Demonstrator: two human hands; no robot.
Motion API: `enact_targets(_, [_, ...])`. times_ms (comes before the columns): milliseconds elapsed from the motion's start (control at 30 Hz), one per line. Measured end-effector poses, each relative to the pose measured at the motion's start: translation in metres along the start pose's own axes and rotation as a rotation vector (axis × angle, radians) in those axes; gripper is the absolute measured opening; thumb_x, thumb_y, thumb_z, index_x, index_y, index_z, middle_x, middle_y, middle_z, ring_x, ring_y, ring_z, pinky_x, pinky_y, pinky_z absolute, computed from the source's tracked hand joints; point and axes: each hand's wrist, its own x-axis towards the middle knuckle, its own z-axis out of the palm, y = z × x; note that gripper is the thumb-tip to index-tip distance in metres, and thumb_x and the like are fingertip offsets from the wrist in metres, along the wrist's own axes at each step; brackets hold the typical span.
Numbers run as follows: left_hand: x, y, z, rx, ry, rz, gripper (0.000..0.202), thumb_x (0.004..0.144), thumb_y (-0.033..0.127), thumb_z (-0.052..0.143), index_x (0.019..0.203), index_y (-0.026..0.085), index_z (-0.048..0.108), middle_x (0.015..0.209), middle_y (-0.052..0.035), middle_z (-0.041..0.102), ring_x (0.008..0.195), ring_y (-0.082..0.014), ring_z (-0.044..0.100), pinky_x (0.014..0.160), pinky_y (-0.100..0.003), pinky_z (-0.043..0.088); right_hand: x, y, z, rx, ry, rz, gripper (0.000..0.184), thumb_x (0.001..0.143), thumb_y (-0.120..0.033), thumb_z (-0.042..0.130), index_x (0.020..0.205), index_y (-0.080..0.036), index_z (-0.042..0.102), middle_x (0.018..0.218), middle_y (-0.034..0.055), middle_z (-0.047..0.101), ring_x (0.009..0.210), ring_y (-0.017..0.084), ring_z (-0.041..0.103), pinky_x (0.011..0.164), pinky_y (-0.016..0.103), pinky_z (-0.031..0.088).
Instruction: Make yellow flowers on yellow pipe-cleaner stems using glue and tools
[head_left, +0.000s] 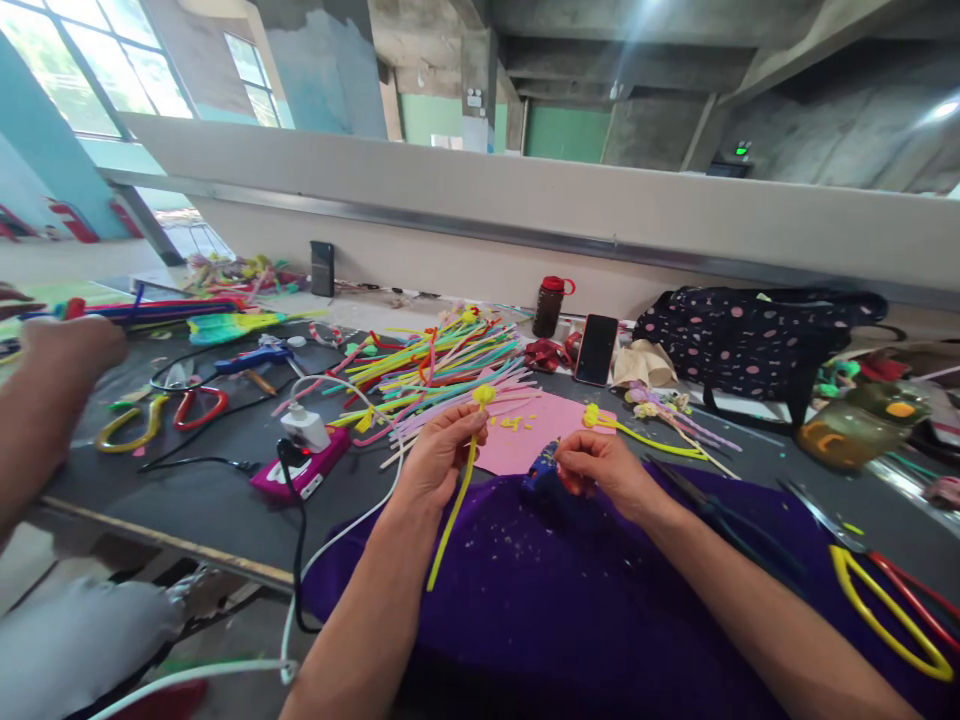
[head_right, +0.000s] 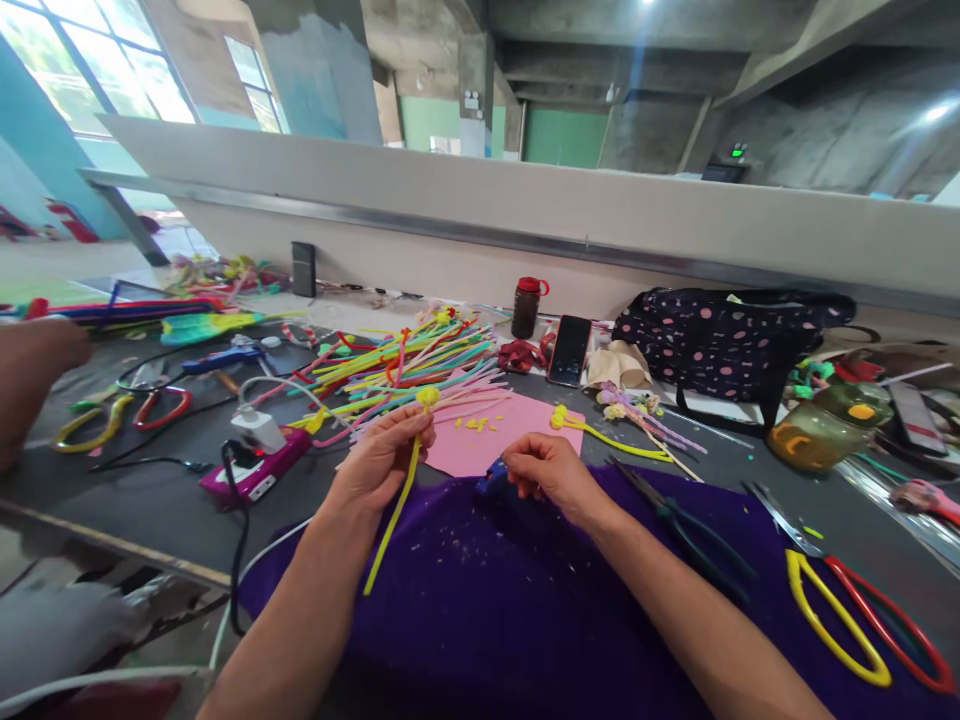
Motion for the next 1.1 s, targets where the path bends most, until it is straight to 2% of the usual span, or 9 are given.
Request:
enact_targets(100, [0.0,0.001,0.0,0.03,0.006,0.016,0.016,0.064,0.027,0.067,0.066,0.015,0.057,0.053,0.0037,0.055,0.045,-0.0047,0.046,0.042,-0.016,0.03,0.002,-0.001,-0.001,-0.114,-0.013,-0.023,0.018,0.076,-0.033,0.056,0.072,-0.016,0.055,0.056,-0.0025,0.058,0.043,0.008,0.05,0.04,0.018,0.031])
enact_targets(167, [0.0,0.001,0.001,0.036,-0.009,-0.001,0.018,0.063,0.029,0.068,0.066,0.015,0.056,0.054,0.0035,0.055,0.045,-0.0052,0.046,0.042,-0.017,0.03,0.01,-0.005,-0.004,-0.28,-0.047,-0.084,0.017,0.078,-0.031,0.053,0.074,-0.016,0.058,0.058,-0.0017,0.059,0.045,0.009,0.053,0.042,0.018,0.035])
enact_targets(300, [0.001,0.001,0.001,0.043,-0.012,-0.025,0.019,0.064,0.031,0.067,0.069,0.015,0.056,0.055,0.0034,0.055,0.044,-0.0051,0.045,0.042,-0.017,0.029,0.046,-0.01,-0.01,-0.862,-0.129,-0.317,0.02,0.081,-0.021,0.046,0.085,-0.017,0.065,0.068,0.0007,0.065,0.058,0.011,0.059,0.053,0.02,0.041])
enact_targets(400, [0.002,-0.002,-0.001,0.025,0.0,-0.018,0.019,0.065,0.03,0.066,0.071,0.015,0.057,0.056,0.0034,0.055,0.045,-0.0048,0.045,0.043,-0.016,0.029,0.078,-0.006,-0.01,-0.96,-0.152,-0.368,0.022,0.078,-0.015,0.048,0.089,-0.019,0.067,0.082,0.0018,0.068,0.071,0.014,0.06,0.062,0.022,0.041])
enact_targets(567, [0.002,-0.008,-0.004,-0.008,-0.015,-0.04,0.017,0.067,0.028,0.066,0.075,0.015,0.058,0.059,0.0031,0.054,0.049,-0.0045,0.045,0.045,-0.016,0.029,0.113,0.007,-0.003,-1.068,-0.237,-0.409,0.02,0.077,-0.017,0.053,0.088,-0.021,0.069,0.085,0.0028,0.067,0.081,0.015,0.058,0.068,0.023,0.038])
enact_targets(767, [0.001,-0.006,-0.002,0.012,-0.024,-0.038,0.015,0.07,0.027,0.064,0.071,0.014,0.057,0.06,0.0016,0.055,0.052,-0.0054,0.045,0.048,-0.016,0.03,0.133,0.015,0.001,-1.138,-0.286,-0.415,0.014,0.073,-0.02,0.057,0.08,-0.021,0.07,0.081,0.0049,0.064,0.078,0.017,0.056,0.061,0.023,0.033])
enact_targets(933, [0.001,-0.007,-0.002,-0.009,-0.016,-0.063,0.015,0.068,0.027,0.065,0.071,0.014,0.057,0.059,0.0014,0.056,0.051,-0.0055,0.047,0.047,-0.016,0.031,0.139,0.015,0.003,-1.049,-0.27,-0.401,0.01,0.069,-0.015,0.056,0.07,-0.017,0.066,0.076,0.0053,0.063,0.073,0.018,0.055,0.058,0.024,0.031])
enact_targets(1100, [0.003,-0.009,-0.002,-0.055,-0.016,-0.109,0.015,0.069,0.026,0.065,0.071,0.014,0.057,0.058,0.002,0.056,0.046,-0.0029,0.044,0.041,-0.013,0.027,0.126,0.007,-0.001,-0.834,-0.249,-0.34,0.013,0.075,-0.025,0.051,0.075,-0.015,0.06,0.066,0.0016,0.06,0.059,0.012,0.054,0.052,0.022,0.036])
